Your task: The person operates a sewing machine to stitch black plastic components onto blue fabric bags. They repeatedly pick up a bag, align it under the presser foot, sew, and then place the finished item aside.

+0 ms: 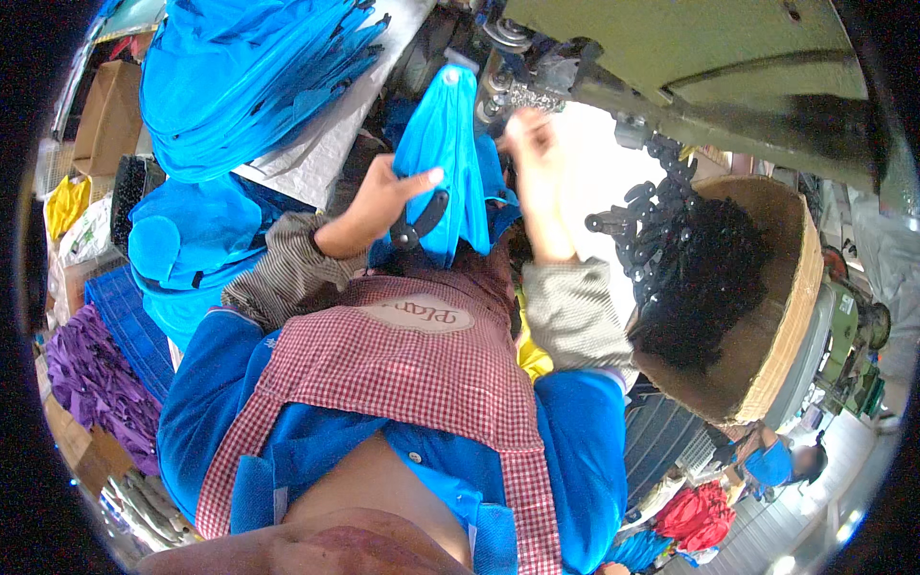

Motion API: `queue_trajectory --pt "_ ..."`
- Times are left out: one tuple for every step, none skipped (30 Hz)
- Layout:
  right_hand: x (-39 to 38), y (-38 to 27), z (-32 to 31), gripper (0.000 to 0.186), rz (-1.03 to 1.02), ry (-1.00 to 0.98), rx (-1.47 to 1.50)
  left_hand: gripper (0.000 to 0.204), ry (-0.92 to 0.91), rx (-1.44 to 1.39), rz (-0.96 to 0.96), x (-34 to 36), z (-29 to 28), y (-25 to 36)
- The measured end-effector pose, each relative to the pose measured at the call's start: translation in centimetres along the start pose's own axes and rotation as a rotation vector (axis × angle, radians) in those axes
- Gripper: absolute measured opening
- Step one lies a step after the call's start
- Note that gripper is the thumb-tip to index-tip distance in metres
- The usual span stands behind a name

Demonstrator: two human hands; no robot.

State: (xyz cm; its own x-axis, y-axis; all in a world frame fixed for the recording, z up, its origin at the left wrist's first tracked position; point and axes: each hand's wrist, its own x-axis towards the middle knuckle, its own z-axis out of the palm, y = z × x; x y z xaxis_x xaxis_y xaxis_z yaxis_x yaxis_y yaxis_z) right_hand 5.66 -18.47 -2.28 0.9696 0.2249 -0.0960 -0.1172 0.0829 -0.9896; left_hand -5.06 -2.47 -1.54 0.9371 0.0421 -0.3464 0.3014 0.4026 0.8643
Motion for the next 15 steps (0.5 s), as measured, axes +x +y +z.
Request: queue_trajectory --pt "-1.6 2.5 -1.0 0.032 -0.129 -0.290 0.051 0.027 -0.004 -0.048 -0.007 0.8 -0.3 0.4" --pt "-3.6 3.0 -0.7 0.033 -0.065 -0.364 0.010 0.026 -0.012 -0.050 -0.009 1.7 -0.5 0.9" --pt "-5.1 3.4 -0.1 0.035 0.001 -0.442 -0.023 0.026 -0.013 -0.047 -0.012 2.2 -0.6 1.8" --pt "-4.9 2.8 -0.3 0.032 0.075 -0.401 -0.051 0.035 0.000 -0.021 -0.116 2.3 -0.5 3.0" --pt "-4.3 1.5 -0.7 0.029 0.144 -0.357 -0.078 0.037 -0.034 0.072 -0.068 2.6 -0.5 3.8" --pt "-3.7 0.3 -0.8 0.025 0.177 -0.323 0.033 0.040 -0.070 0.165 -0.021 3.0 -0.5 4.4" --pt "-3.1 -0.2 -1.5 0.024 0.141 -0.345 -0.006 0.043 -0.114 0.255 0.029 3.3 -0.3 5.1" --pt "-2.8 -0.6 -1.7 0.024 0.145 -0.331 -0.007 0.047 -0.076 0.389 0.036 3.2 0.0 6.1" --pt "-2.6 -1.2 -1.8 0.024 0.151 -0.318 -0.009 0.046 -0.071 0.439 0.033 3.4 0.2 6.2" --pt "-2.4 -1.6 -1.9 0.025 0.153 -0.291 0.002 0.044 -0.070 0.490 0.033 3.9 0.4 6.2" --pt "-2.3 -2.2 -1.9 0.025 0.156 -0.268 0.012 0.043 -0.065 0.539 0.033 4.4 0.6 6.4" --pt "-2.1 -2.5 -2.0 0.025 0.160 -0.247 0.022 0.036 -0.158 0.424 0.130 6.2 -0.2 4.4" --pt "-1.6 -2.5 -2.3 0.025 0.146 -0.222 0.013 0.034 -0.175 0.373 0.173 7.1 0.1 4.2" --pt "-0.7 -2.5 -2.5 0.025 0.133 -0.199 0.003 0.031 -0.191 0.320 0.216 7.8 0.7 4.1" --pt "0.4 -2.5 -2.8 0.026 0.120 -0.177 -0.007 0.028 -0.206 0.268 0.258 8.7 1.2 4.0"
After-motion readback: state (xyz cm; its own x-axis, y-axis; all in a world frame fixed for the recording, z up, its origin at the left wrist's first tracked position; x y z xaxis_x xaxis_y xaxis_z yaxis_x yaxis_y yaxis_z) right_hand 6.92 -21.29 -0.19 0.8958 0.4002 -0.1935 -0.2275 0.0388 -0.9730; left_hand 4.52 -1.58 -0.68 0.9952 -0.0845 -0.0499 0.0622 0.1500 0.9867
